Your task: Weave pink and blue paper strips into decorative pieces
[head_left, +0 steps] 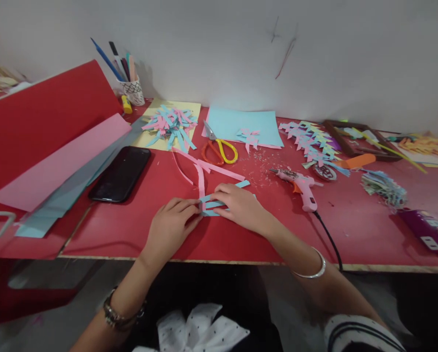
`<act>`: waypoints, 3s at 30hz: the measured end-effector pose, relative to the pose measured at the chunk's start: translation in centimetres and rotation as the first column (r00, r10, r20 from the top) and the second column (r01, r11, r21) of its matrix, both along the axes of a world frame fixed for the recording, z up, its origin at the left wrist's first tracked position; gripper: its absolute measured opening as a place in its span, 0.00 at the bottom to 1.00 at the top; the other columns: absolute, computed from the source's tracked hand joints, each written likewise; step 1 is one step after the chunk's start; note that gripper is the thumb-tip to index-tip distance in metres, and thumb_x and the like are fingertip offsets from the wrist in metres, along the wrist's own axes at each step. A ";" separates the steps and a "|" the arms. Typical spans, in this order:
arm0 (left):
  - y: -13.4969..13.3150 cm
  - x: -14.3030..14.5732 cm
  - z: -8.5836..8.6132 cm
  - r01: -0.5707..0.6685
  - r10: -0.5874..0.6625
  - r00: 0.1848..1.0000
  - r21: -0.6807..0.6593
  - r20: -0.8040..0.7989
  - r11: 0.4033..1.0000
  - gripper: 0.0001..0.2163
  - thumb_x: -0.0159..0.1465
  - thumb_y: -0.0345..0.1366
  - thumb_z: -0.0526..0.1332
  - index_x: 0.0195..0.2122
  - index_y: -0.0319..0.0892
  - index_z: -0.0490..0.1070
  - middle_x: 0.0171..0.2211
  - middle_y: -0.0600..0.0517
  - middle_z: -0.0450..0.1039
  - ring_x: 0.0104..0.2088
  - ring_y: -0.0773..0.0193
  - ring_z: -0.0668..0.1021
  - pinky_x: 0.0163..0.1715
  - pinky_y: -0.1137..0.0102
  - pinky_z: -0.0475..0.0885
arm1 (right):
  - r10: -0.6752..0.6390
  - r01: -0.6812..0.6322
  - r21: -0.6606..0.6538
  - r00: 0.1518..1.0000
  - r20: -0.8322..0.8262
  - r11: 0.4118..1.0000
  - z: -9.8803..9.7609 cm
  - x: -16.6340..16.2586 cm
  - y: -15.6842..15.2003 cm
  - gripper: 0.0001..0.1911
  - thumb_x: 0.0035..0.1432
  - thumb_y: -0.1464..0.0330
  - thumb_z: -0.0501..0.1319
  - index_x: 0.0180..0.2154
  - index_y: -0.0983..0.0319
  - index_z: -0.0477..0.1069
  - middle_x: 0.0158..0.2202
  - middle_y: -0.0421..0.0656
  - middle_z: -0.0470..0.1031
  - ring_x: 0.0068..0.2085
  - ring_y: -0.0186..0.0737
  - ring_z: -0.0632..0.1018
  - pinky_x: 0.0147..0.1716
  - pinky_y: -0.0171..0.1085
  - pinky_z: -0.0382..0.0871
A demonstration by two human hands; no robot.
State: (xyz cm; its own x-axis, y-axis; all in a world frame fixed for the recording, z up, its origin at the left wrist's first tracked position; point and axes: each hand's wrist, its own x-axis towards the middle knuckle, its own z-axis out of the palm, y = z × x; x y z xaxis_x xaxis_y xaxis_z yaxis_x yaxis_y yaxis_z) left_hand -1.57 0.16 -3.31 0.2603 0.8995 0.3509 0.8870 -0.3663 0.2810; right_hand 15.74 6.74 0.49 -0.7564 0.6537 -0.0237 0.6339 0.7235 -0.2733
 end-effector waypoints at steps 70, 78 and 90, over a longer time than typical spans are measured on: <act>0.1 -0.1 -0.5 0.032 -0.030 0.998 0.026 -0.051 0.999 0.05 0.59 0.33 0.54 0.32 0.42 0.69 0.39 0.50 0.72 0.38 0.60 0.73 0.37 0.65 0.69 | -0.131 0.073 -0.261 0.969 -0.210 0.962 -1.9 -0.5 0.4 0.09 0.58 0.71 0.46 0.36 0.60 0.64 0.26 0.37 0.69 0.29 0.33 0.67 0.39 0.38 0.46; 0.2 -0.1 -0.5 0.051 -0.050 0.998 0.024 -0.040 0.998 0.05 0.58 0.32 0.55 0.33 0.41 0.69 0.37 0.51 0.74 0.37 0.60 0.73 0.37 0.65 0.69 | -0.092 0.032 -0.269 0.973 -0.212 0.963 -1.7 -0.5 0.5 0.09 0.58 0.72 0.46 0.37 0.60 0.63 0.29 0.37 0.70 0.30 0.33 0.68 0.40 0.38 0.47; 0.2 0.0 -0.2 0.057 -0.056 0.998 0.022 -0.025 0.998 0.06 0.59 0.33 0.53 0.31 0.42 0.69 0.35 0.51 0.75 0.36 0.61 0.73 0.36 0.66 0.69 | -0.106 0.112 0.034 0.984 -0.141 0.993 -1.1 -0.1 0.6 0.11 0.54 0.65 0.55 0.41 0.60 0.66 0.44 0.44 0.68 0.47 0.42 0.66 0.44 0.42 0.46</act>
State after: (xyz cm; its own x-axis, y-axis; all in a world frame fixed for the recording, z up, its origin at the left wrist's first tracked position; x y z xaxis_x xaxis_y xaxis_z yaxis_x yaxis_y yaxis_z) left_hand -1.57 0.35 -3.49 0.3195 0.8748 0.3642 0.8712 -0.4224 0.2502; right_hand 15.63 7.35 -0.61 -0.6748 0.7304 0.1056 0.6672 0.6650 -0.3356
